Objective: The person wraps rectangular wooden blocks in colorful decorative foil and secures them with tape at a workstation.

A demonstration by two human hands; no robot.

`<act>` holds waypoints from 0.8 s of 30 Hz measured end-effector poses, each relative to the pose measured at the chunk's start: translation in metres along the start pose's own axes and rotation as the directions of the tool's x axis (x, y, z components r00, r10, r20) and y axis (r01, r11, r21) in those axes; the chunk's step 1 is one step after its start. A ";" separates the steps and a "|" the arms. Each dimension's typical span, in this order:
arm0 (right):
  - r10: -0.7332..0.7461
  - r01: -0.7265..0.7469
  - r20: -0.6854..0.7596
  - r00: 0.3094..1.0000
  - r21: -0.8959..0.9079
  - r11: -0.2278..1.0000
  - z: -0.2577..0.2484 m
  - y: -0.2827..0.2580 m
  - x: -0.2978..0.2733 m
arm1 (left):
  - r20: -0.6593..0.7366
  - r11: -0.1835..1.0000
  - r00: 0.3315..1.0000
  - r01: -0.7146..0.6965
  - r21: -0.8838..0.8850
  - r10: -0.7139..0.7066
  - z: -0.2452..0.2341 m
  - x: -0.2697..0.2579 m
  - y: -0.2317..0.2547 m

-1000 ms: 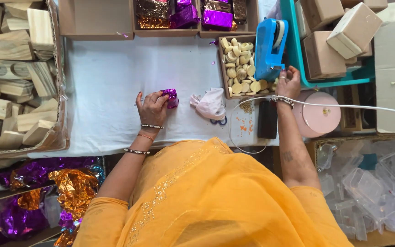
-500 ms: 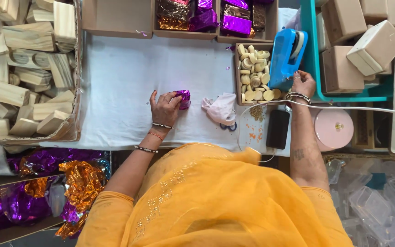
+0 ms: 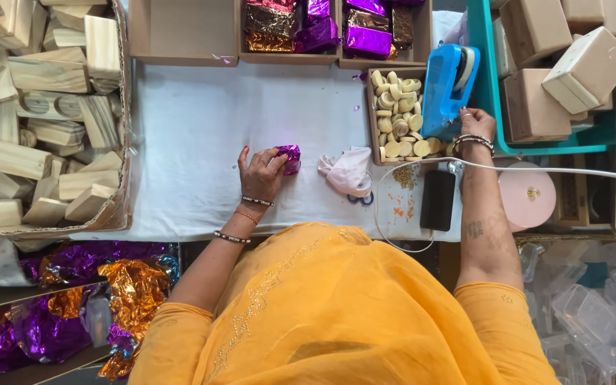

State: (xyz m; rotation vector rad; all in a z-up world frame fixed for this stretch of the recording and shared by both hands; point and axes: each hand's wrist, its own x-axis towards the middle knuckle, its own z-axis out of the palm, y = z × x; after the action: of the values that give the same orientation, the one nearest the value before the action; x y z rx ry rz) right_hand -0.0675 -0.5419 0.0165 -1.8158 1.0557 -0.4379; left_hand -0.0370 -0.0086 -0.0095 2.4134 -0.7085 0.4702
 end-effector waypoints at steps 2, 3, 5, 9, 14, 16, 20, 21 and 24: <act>-0.001 0.001 0.017 1.000 0.035 0.999 -0.001 0.003 0.003 | 0.003 1.000 1.000 0.000 0.002 0.000 0.000 -0.001 0.000; -0.006 0.004 0.035 0.999 0.070 0.998 -0.001 0.004 0.005 | 0.002 1.000 1.000 0.002 0.005 -0.002 0.000 -0.001 -0.001; -0.005 0.001 0.039 0.999 0.101 0.995 -0.001 0.007 0.006 | 0.002 1.000 1.000 -0.006 0.000 0.006 -0.001 -0.001 -0.001; 0.027 -0.028 0.010 1.000 0.198 0.980 0.000 0.007 0.006 | 0.002 1.000 1.000 -0.011 -0.005 0.011 -0.002 -0.002 0.000; 0.081 -0.086 0.027 0.996 0.324 0.942 -0.002 -0.009 -0.010 | 0.000 1.000 1.000 -0.019 -0.007 0.019 -0.004 -0.003 0.001; 0.069 -0.070 0.016 0.997 0.328 0.942 -0.002 -0.002 -0.008 | -0.004 1.000 1.000 -0.024 -0.005 0.024 -0.004 -0.002 0.001; 0.004 -0.001 -0.006 1.000 0.396 0.918 0.001 0.022 -0.005 | 0.002 1.000 1.000 -0.022 0.003 0.022 -0.002 -0.003 0.000; -0.047 0.055 -0.028 0.998 0.431 0.901 0.001 0.028 -0.006 | 0.003 1.000 1.000 -0.019 0.002 0.019 0.000 -0.004 -0.001; -0.073 0.109 -0.091 0.993 0.502 0.858 0.004 0.037 -0.015 | -0.006 1.000 1.000 -0.015 0.008 0.015 0.000 -0.004 0.000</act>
State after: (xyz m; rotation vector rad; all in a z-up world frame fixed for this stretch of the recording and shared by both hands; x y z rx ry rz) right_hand -0.0911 -0.5340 -0.0152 -1.3848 0.8021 -0.7650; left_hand -0.0397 -0.0074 -0.0115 2.4139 -0.7242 0.4875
